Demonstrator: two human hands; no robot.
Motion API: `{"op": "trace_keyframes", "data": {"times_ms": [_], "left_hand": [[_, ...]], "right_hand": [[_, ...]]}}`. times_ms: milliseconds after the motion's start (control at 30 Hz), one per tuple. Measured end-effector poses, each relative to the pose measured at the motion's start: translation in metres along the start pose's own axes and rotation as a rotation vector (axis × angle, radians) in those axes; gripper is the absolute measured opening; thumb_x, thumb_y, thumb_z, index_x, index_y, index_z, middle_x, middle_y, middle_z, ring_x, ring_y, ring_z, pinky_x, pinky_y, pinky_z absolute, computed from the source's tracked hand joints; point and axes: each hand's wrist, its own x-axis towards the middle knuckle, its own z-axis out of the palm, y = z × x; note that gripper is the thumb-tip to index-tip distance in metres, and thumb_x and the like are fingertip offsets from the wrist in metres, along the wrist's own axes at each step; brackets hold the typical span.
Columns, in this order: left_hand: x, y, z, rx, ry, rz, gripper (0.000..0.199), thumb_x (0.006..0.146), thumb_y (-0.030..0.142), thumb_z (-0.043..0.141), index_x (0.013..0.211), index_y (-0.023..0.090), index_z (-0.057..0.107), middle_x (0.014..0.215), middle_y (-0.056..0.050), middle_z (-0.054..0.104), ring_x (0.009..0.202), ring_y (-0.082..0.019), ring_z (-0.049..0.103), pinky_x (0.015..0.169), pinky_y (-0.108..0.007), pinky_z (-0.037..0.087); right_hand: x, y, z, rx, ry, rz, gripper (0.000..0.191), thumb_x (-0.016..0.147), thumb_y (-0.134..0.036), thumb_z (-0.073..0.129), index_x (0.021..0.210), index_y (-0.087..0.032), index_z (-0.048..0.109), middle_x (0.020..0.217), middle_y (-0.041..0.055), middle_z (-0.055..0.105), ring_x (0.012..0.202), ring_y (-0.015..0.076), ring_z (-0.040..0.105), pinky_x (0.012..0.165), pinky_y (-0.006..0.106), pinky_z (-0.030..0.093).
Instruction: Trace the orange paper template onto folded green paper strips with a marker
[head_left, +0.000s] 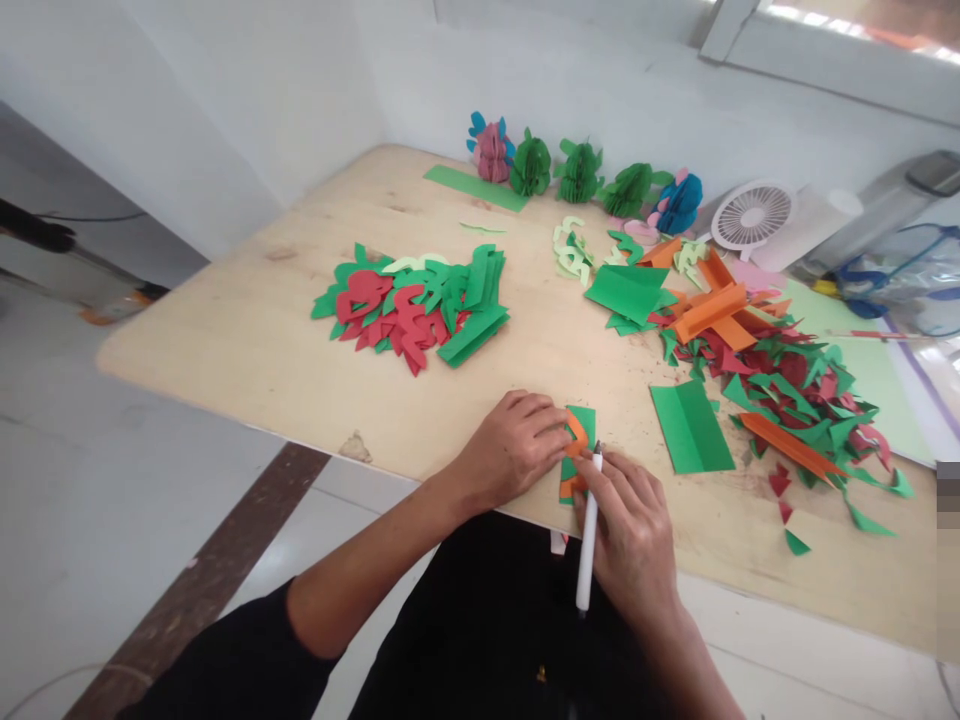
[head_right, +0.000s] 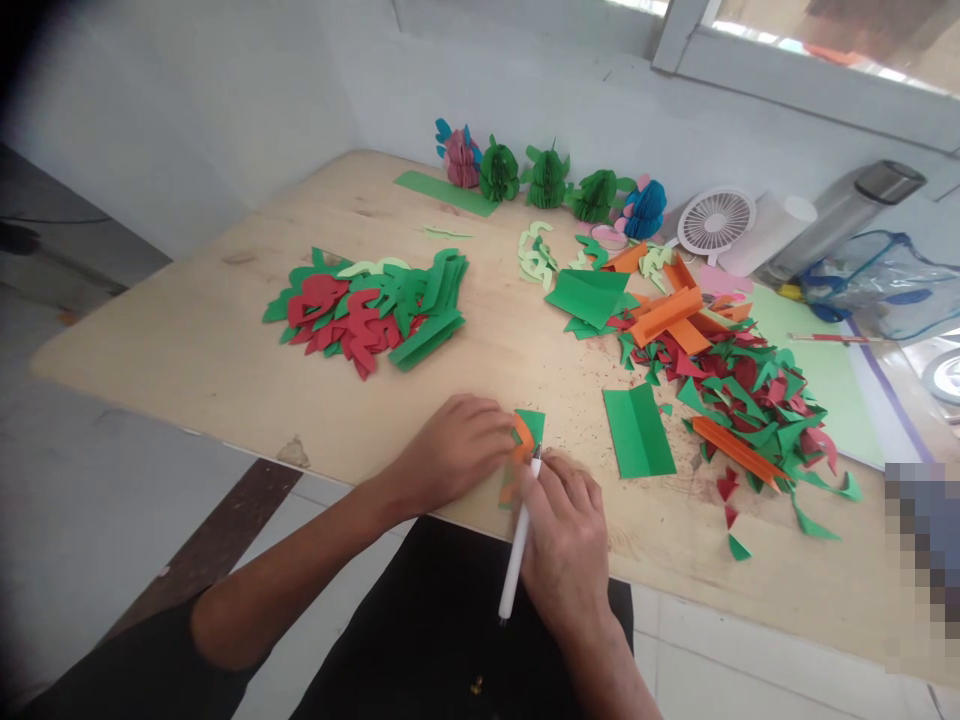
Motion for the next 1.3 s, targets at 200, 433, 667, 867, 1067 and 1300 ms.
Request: {"op": "trace_keyframes", "data": {"times_ms": [200, 433, 667, 867, 1067, 1300], "left_hand": [[0.0002, -0.0013, 0.0034, 0.017, 0.010, 0.000, 0.024, 0.100, 0.027, 0.045, 0.093, 0.020, 0.066, 0.115, -0.003, 0.068, 0.104, -0.020, 0.056, 0.094, -0.038, 0.040], [-0.0001, -0.0025, 0.0059, 0.040, 0.051, 0.021, 0.020, 0.098, 0.027, 0.049, 0.092, 0.020, 0.067, 0.111, -0.002, 0.069, 0.103, -0.020, 0.057, 0.093, -0.037, 0.041], [-0.0002, -0.0019, 0.0043, 0.060, 0.071, 0.023, 0.019, 0.097, 0.027, 0.050, 0.093, 0.020, 0.067, 0.113, -0.002, 0.069, 0.104, -0.020, 0.057, 0.093, -0.037, 0.041], [-0.0004, -0.0019, 0.0049, 0.066, 0.080, 0.024, 0.021, 0.098, 0.028, 0.049, 0.093, 0.019, 0.068, 0.114, -0.003, 0.069, 0.104, -0.020, 0.057, 0.093, -0.037, 0.041], [0.0009, -0.0016, 0.0026, 0.063, 0.069, 0.020, 0.022, 0.098, 0.028, 0.049, 0.095, 0.018, 0.068, 0.114, -0.004, 0.070, 0.105, -0.021, 0.057, 0.094, -0.037, 0.041], [0.0007, -0.0013, 0.0006, 0.066, 0.030, 0.015, 0.022, 0.097, 0.030, 0.050, 0.098, 0.017, 0.067, 0.116, -0.005, 0.069, 0.108, -0.023, 0.056, 0.094, -0.038, 0.040]], "right_hand": [[0.0019, -0.0001, -0.0023, 0.006, 0.009, 0.001, 0.040, 0.088, -0.008, 0.048, 0.125, -0.019, 0.057, 0.109, 0.0092, 0.070, 0.112, 0.0258, 0.059, 0.092, 0.042, 0.046], [0.0025, -0.0012, -0.0037, 0.013, -0.001, 0.024, 0.039, 0.088, -0.006, 0.049, 0.125, -0.016, 0.056, 0.108, 0.0094, 0.070, 0.112, 0.0264, 0.058, 0.093, 0.042, 0.046], [0.0008, 0.0009, -0.0024, -0.016, -0.004, 0.009, 0.034, 0.089, -0.008, 0.053, 0.121, -0.016, 0.059, 0.107, 0.0087, 0.071, 0.112, 0.0259, 0.060, 0.095, 0.042, 0.045], [0.0014, 0.0017, -0.0026, -0.030, 0.011, -0.003, 0.029, 0.090, -0.011, 0.054, 0.118, -0.016, 0.060, 0.107, 0.0091, 0.072, 0.112, 0.0257, 0.061, 0.095, 0.041, 0.045], [0.0024, 0.0020, -0.0033, -0.027, 0.012, -0.006, 0.031, 0.090, -0.009, 0.052, 0.119, -0.016, 0.060, 0.108, 0.0091, 0.072, 0.111, 0.0250, 0.061, 0.094, 0.040, 0.046], [0.0032, 0.0010, -0.0029, -0.036, 0.023, -0.006, 0.027, 0.090, -0.011, 0.055, 0.117, -0.017, 0.061, 0.107, 0.0084, 0.073, 0.110, 0.0247, 0.062, 0.094, 0.039, 0.046]]}}
